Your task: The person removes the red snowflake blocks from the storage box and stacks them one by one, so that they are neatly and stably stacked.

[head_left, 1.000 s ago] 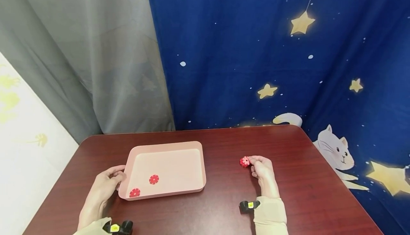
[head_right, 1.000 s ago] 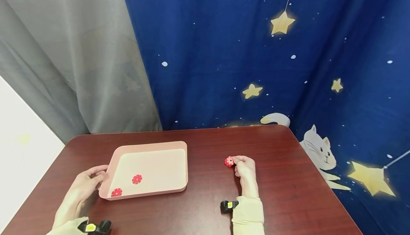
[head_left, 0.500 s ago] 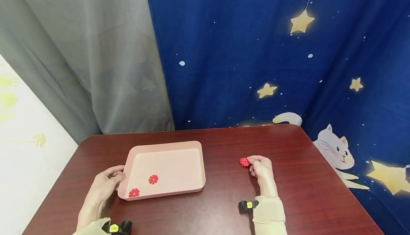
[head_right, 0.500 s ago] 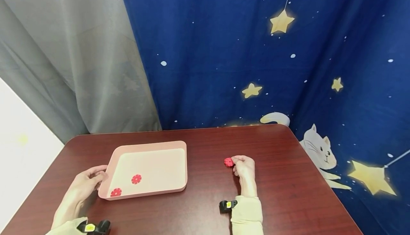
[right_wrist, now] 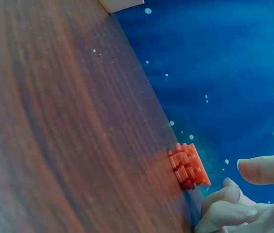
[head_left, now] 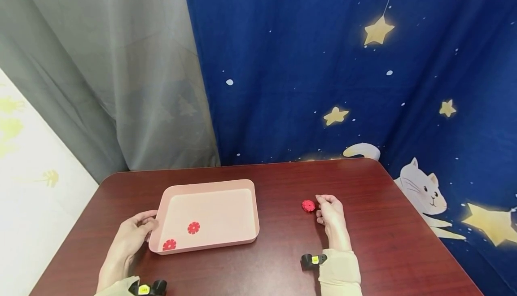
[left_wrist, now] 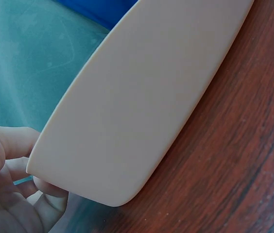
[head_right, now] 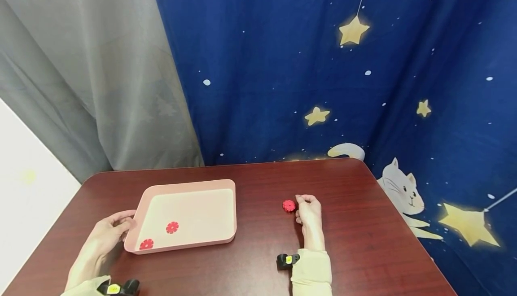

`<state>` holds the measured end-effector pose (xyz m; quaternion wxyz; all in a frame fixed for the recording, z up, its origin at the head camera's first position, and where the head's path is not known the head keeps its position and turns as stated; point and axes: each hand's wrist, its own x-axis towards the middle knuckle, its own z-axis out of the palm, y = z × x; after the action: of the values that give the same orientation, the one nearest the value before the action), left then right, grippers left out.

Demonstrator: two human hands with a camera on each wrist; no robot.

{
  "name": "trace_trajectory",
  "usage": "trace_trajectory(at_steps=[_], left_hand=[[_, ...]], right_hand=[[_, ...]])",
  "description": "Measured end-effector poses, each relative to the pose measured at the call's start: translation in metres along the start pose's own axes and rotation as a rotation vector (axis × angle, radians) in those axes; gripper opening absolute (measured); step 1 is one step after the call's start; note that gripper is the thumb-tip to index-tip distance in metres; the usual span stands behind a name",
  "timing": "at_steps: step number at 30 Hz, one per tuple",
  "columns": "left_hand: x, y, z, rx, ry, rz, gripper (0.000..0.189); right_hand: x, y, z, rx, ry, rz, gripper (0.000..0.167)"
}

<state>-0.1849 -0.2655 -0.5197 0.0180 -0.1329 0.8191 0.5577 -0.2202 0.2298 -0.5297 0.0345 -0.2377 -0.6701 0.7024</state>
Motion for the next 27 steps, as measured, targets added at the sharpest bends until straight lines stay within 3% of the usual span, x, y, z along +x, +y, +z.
trace_trajectory(at_steps=[12,21,27], left_hand=[[-0.001,0.001,0.001,0.01,0.003,-0.008,0.044],[-0.002,-0.001,0.0,0.016,-0.002,-0.001,0.043],[0.001,-0.002,-0.001,0.039,-0.004,0.009,0.042]], right_hand=[[0.0,-0.001,0.003,0.131,-0.03,-0.019,0.025],[-0.005,-0.009,0.003,0.054,-0.006,-0.054,0.02],[-0.015,-0.02,0.01,-0.038,-0.071,-0.116,0.014]])
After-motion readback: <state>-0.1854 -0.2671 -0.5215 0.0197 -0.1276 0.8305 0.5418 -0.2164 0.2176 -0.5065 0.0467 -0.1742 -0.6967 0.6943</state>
